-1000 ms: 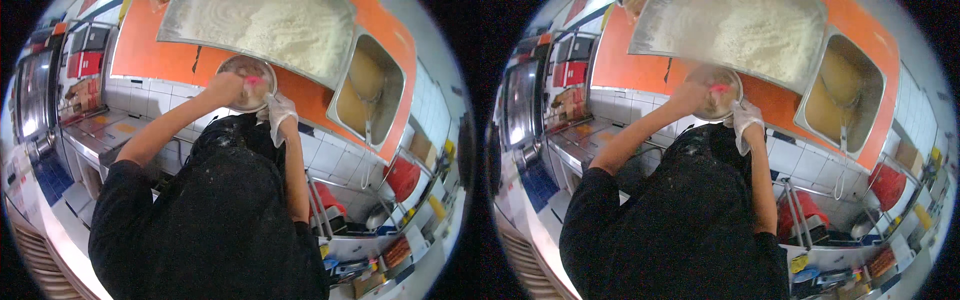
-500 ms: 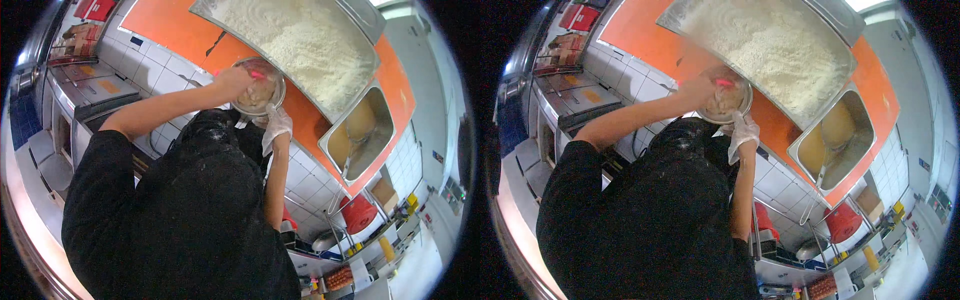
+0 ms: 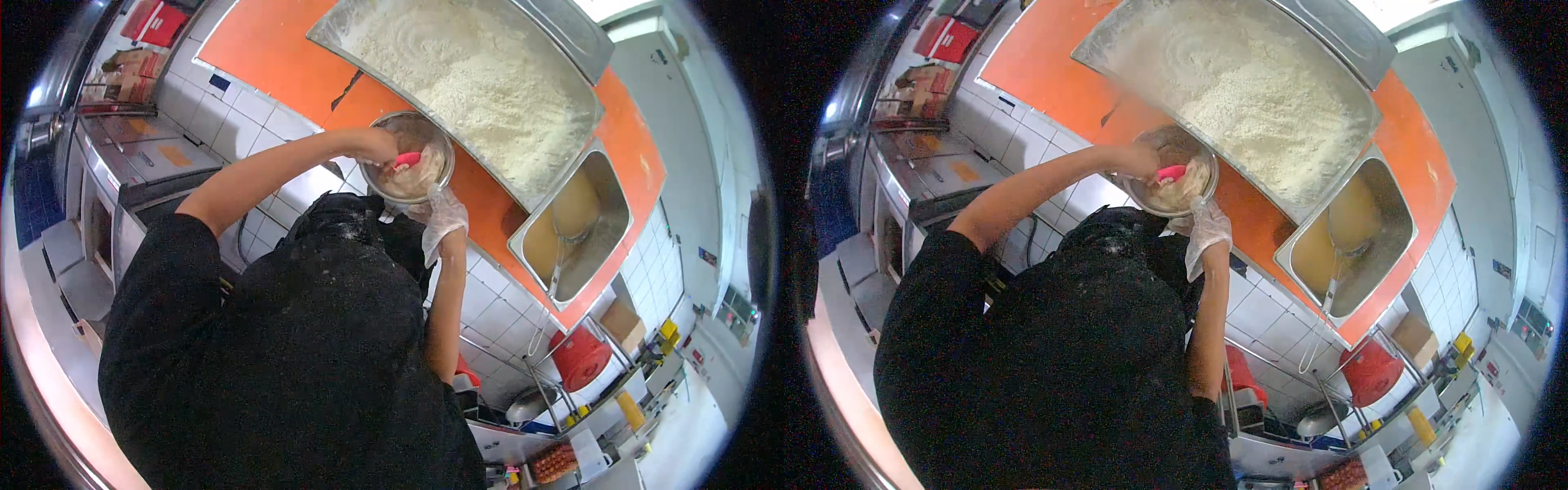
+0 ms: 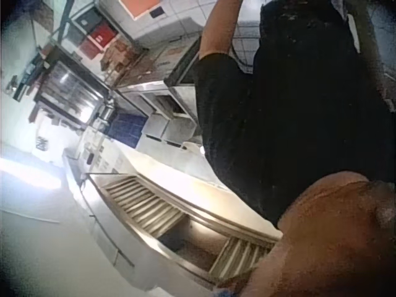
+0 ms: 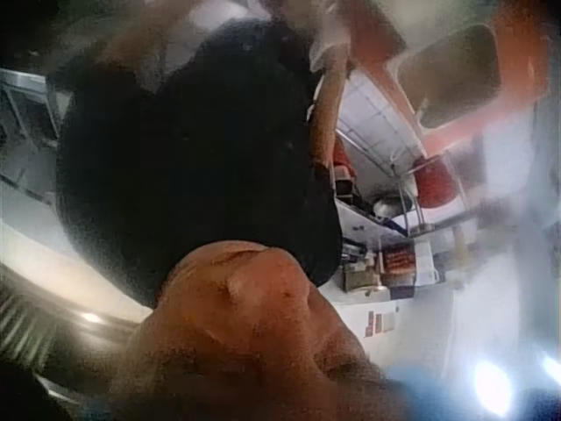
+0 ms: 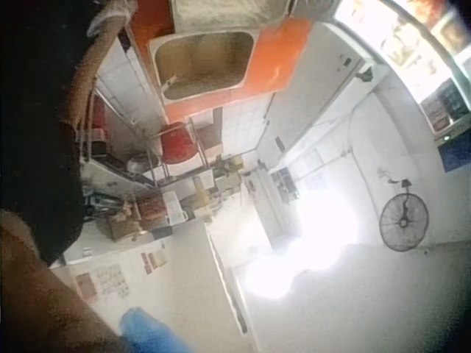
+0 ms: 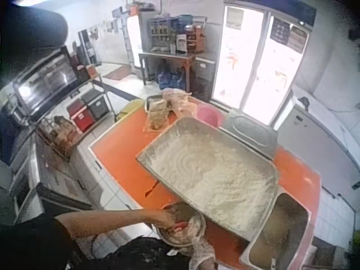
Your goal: The person dredges pieces of chicken in flour by hand, places them in a bowl, and stirs the chicken with a pink spoon.
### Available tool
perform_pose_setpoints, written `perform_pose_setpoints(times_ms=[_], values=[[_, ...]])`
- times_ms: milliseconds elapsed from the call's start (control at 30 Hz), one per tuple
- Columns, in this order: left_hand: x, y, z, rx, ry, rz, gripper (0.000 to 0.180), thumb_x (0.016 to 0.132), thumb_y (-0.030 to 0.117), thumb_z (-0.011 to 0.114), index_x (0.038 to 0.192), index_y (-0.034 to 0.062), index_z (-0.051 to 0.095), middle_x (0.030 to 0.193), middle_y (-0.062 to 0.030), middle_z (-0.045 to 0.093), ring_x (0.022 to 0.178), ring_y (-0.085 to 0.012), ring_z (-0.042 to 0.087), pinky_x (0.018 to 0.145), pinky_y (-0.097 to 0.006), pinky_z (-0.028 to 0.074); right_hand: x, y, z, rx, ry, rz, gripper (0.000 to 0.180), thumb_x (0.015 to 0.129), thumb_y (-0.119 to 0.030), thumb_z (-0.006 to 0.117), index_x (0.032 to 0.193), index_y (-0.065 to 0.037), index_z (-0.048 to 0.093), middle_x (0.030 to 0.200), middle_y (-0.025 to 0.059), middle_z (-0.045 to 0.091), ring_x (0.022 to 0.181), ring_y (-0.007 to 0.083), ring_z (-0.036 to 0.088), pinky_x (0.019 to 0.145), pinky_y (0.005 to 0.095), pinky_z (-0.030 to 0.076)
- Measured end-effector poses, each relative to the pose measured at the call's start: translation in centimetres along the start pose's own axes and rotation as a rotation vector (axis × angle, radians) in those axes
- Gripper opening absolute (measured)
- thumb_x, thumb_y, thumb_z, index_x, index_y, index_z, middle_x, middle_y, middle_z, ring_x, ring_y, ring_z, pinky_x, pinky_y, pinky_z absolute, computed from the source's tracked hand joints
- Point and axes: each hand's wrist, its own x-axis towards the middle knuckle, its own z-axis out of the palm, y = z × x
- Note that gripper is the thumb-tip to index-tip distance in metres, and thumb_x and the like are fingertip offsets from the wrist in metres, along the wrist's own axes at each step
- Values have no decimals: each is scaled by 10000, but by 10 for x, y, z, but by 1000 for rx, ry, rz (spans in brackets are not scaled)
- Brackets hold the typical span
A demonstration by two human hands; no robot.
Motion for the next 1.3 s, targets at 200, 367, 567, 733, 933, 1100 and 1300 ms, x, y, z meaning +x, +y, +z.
perform_pose_setpoints(times_ms=[200, 367, 567, 733, 933, 1100, 1300], values=[[-47, 19, -31, -506, 139, -172, 160, 734, 134, 624, 822, 30, 708, 688, -128, 647, 561, -219, 591, 471, -345, 430, -4, -1, -3, -7, 104, 41, 344, 933, -275, 613, 1142, -3, 599, 843, 119, 660, 680, 231, 669, 635, 380, 588], [-78, 40, -66, -850, 213, -367, 145, 736, 143, 621, 772, 20, 687, 678, -110, 640, 543, -210, 573, 463, -329, 399, -15, -6, -7, -52, 141, 28, 381, 948, -271, 584, 1198, 16, 562, 811, 129, 646, 653, 234, 668, 603, 336, 573], [-83, 80, -87, -85, 604, -256, 209, 758, 161, 604, 777, -39, 663, 755, -225, 656, 662, -329, 660, 555, -446, 504, -38, -32, -4, -507, 237, -12, 308, 949, -198, 559, 1216, -47, 584, 811, 91, 649, 664, 142, 625, 597, 273, 517], [-60, 103, -66, 142, 342, -387, 145, 754, 109, 617, 815, -3, 687, 803, -219, 663, 762, -353, 685, 622, -461, 556, -35, -86, 20, -937, 443, -743, 311, 955, -242, 516, 1152, -21, 612, 900, 202, 668, 856, 295, 665, 791, 358, 501], [-77, 110, -61, 9, 561, -436, 126, 744, 75, 610, 795, -16, 681, 842, -225, 649, 752, -366, 684, 621, -463, 557, 110, -153, -9, -2013, 172, -1149, 486, 947, -263, 482, 1399, -93, 425, 1336, 178, 524, 1221, 305, 511, 1044, 393, 397], [-93, 130, -50, -179, 474, -596, 195, 777, 68, 566, 942, -16, 627, 922, -226, 633, 797, -397, 660, 674, -491, 539, 171, -150, -12, -2305, -475, -1338, 556, 939, -362, 435, 1438, -126, 376, 1495, 192, 314, 1364, 354, 333, 1133, 482, 248], [-96, 147, -38, -367, 526, -703, 214, 797, 81, 559, 992, -3, 578, 981, -234, 618, 801, -406, 648, 676, -500, 532, 210, -145, 28, -2349, -765, -1384, 644, 895, -491, 430, 1445, -159, 384, 1551, 187, 210, 1431, 344, 200, 1156, 535, 93]])
